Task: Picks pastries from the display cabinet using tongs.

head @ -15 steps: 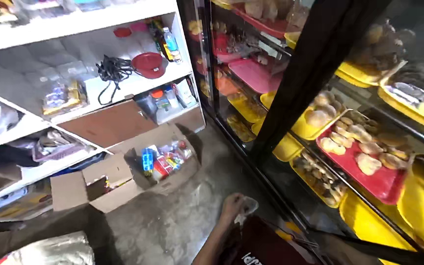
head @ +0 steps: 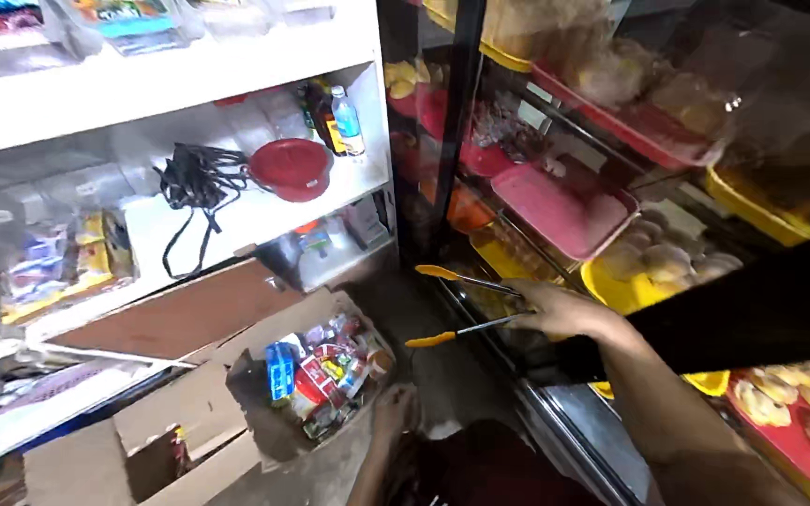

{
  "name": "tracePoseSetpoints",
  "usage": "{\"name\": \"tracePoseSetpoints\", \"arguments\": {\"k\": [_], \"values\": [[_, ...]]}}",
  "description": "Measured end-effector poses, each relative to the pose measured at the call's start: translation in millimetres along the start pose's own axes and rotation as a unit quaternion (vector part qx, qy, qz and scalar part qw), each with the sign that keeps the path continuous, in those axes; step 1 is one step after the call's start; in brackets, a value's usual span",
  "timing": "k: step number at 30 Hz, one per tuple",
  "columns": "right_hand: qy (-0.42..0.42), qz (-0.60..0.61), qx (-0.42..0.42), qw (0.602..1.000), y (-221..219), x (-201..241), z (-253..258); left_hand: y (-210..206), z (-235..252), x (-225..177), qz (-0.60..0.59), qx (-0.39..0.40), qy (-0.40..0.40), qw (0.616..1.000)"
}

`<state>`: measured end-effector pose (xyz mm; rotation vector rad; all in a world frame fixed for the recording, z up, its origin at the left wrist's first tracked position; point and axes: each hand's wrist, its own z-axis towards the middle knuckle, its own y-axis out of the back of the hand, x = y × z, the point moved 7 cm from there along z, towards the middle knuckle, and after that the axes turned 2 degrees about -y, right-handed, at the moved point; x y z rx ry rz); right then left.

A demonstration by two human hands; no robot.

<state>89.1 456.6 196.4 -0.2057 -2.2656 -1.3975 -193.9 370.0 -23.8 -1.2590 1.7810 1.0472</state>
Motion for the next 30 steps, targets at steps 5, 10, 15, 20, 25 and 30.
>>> {"name": "tracePoseSetpoints", "arguments": {"k": [5,10,15,20,25,30], "values": [[0.044,-0.014,-0.016,0.999,56.7,38.2,52.1,66.4,56.1,-22.9,0.002,-0.006,0.033,0.999],[0.104,0.023,-0.017,0.994,101.7,23.6,94.9,99.6,97.1,-30.5,-0.017,-0.047,0.042,0.998],[0.140,0.057,-0.005,0.988,144.5,1.3,140.9,115.6,124.4,-31.7,-0.071,-0.121,0.087,0.986],[0.202,0.079,-0.003,0.976,163.5,6.8,171.1,126.4,147.8,-31.3,-0.160,-0.190,0.112,0.962],[0.230,0.090,0.036,0.968,192.0,62.7,240.2,117.5,171.5,-38.9,-0.127,-0.177,0.103,0.971],[0.316,0.065,-0.015,0.946,180.7,135.5,315.5,95.3,181.2,-63.7,-0.097,-0.123,0.045,0.987]]}}
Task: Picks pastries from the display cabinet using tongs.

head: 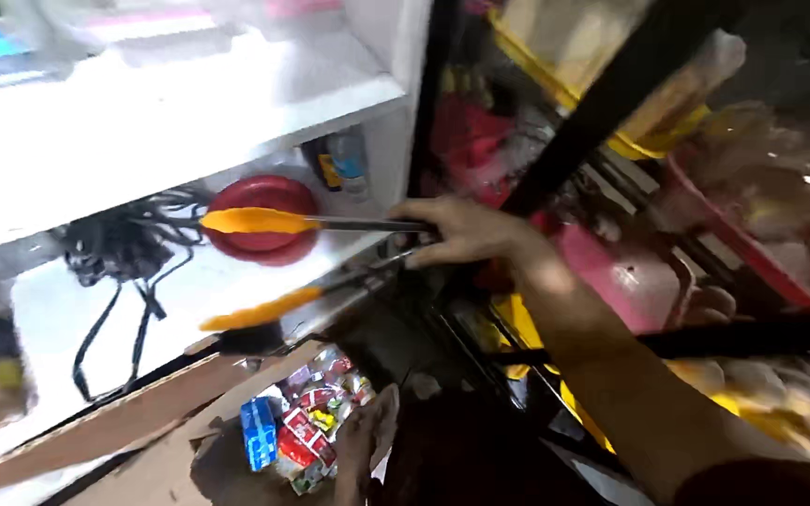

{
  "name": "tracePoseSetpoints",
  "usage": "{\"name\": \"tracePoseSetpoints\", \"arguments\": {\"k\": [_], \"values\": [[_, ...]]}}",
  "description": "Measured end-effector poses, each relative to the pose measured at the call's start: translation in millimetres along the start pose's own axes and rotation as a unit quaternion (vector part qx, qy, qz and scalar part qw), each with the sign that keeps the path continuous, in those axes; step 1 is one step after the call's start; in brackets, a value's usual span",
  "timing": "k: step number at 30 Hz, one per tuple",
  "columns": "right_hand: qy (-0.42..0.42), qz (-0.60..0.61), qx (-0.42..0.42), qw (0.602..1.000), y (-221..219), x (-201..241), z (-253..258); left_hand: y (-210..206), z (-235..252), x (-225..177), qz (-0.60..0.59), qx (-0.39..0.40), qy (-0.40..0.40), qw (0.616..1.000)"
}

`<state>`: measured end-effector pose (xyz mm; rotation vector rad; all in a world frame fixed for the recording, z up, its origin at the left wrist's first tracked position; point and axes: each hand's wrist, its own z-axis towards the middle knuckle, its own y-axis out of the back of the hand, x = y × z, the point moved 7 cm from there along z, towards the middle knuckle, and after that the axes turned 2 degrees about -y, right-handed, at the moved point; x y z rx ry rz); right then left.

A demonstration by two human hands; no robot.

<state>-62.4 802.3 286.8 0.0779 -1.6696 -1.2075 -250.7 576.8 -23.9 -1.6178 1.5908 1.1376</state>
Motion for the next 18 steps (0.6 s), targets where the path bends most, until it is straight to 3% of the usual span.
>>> {"name": "tracePoseSetpoints", "arguments": {"k": [3,8,11,15,18], "values": [[-0.039,-0.092,-0.104,0.990,-32.6,16.5,-42.1,-3.7,-6.7,-6.2,0.004,0.028,-0.019,0.999],[-0.177,-0.091,-0.266,0.943,-103.5,-10.1,-208.1,-0.6,-20.7,-0.2,0.024,0.077,-0.009,0.997],[-0.316,-0.088,-0.252,0.911,-127.1,-14.0,-287.8,-1.9,-32.1,3.2,0.027,0.097,-0.014,0.995],[-0.442,-0.053,-0.112,0.888,-146.0,-8.6,-354.1,-11.3,-47.7,2.8,0.052,0.140,-0.027,0.988],[-0.488,-0.011,-0.037,0.872,-160.9,-1.8,-392.3,-10.6,-55.9,5.9,0.065,0.159,-0.046,0.984]]}}
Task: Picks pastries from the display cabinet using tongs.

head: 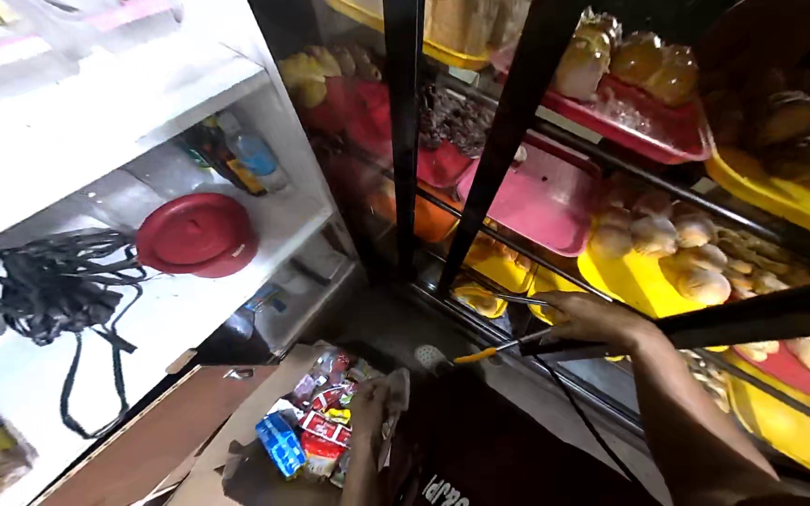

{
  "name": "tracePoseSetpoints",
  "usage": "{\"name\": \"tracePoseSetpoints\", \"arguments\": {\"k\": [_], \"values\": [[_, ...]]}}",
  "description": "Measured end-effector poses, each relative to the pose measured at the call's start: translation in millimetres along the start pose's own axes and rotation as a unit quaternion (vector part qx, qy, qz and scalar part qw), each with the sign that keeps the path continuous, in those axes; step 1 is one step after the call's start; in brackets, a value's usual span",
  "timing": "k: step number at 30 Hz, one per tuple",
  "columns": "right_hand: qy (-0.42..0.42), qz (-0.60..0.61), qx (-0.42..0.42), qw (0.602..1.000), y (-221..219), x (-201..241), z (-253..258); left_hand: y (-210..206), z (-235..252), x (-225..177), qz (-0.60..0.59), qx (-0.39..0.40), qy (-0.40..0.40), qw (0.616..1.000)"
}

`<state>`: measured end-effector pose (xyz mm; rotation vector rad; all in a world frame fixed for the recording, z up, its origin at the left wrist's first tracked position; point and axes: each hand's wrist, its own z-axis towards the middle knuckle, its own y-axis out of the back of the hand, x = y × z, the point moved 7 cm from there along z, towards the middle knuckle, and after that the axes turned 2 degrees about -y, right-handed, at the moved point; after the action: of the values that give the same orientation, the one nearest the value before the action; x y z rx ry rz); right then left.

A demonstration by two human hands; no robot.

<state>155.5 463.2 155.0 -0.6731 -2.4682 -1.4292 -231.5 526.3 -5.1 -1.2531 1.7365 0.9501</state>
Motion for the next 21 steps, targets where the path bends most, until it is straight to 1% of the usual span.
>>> {"name": "tracePoseSetpoints", "arguments": {"k": [2,3,4,6,8,9,11,13,14,15,18,19,21], "values": [[-0.004,0.012,0.024,1.000,-1.2,-12.3,-20.0,3.3,-1.9,7.1,-0.002,0.000,0.004,1.000],[-0.016,0.000,0.028,0.999,0.6,-17.2,-31.3,5.4,-4.2,11.2,0.000,0.001,0.013,1.000],[-0.033,-0.031,0.020,0.999,4.6,-20.6,-42.7,7.2,-7.5,13.4,0.001,0.002,0.020,1.000],[-0.071,-0.121,-0.021,0.990,20.6,-19.3,-64.1,10.4,-8.3,15.9,-0.007,-0.008,0.024,1.000],[-0.108,-0.212,-0.049,0.970,35.8,-5.4,-83.7,11.9,-6.9,16.7,-0.009,-0.010,0.019,1.000],[-0.111,-0.260,-0.064,0.957,42.1,4.5,-91.5,11.8,-4.9,15.6,-0.008,-0.009,0.017,1.000],[-0.079,-0.343,-0.110,0.930,52.0,23.4,-104.4,11.0,-0.8,11.6,0.001,-0.006,0.012,1.000],[-0.054,-0.392,-0.134,0.909,60.0,34.4,-113.8,8.7,2.9,5.4,0.010,-0.005,0.005,1.000],[-0.057,-0.404,-0.122,0.905,61.9,36.7,-114.6,7.2,4.7,2.0,0.015,-0.006,0.002,1.000],[-0.066,-0.403,-0.089,0.908,58.9,35.1,-111.8,5.7,6.1,-0.3,0.020,-0.004,0.004,1.000],[-0.103,-0.312,0.110,0.938,25.0,7.1,-94.3,-0.7,11.0,-7.4,0.025,0.010,0.007,1.000],[-0.122,-0.285,0.145,0.940,19.1,-0.2,-91.8,-2.3,12.0,-9.9,0.021,0.011,0.007,1.000],[-0.180,-0.267,0.145,0.936,18.4,-5.8,-93.2,-3.0,12.6,-9.6,0.009,0.008,0.007,1.000]]}}
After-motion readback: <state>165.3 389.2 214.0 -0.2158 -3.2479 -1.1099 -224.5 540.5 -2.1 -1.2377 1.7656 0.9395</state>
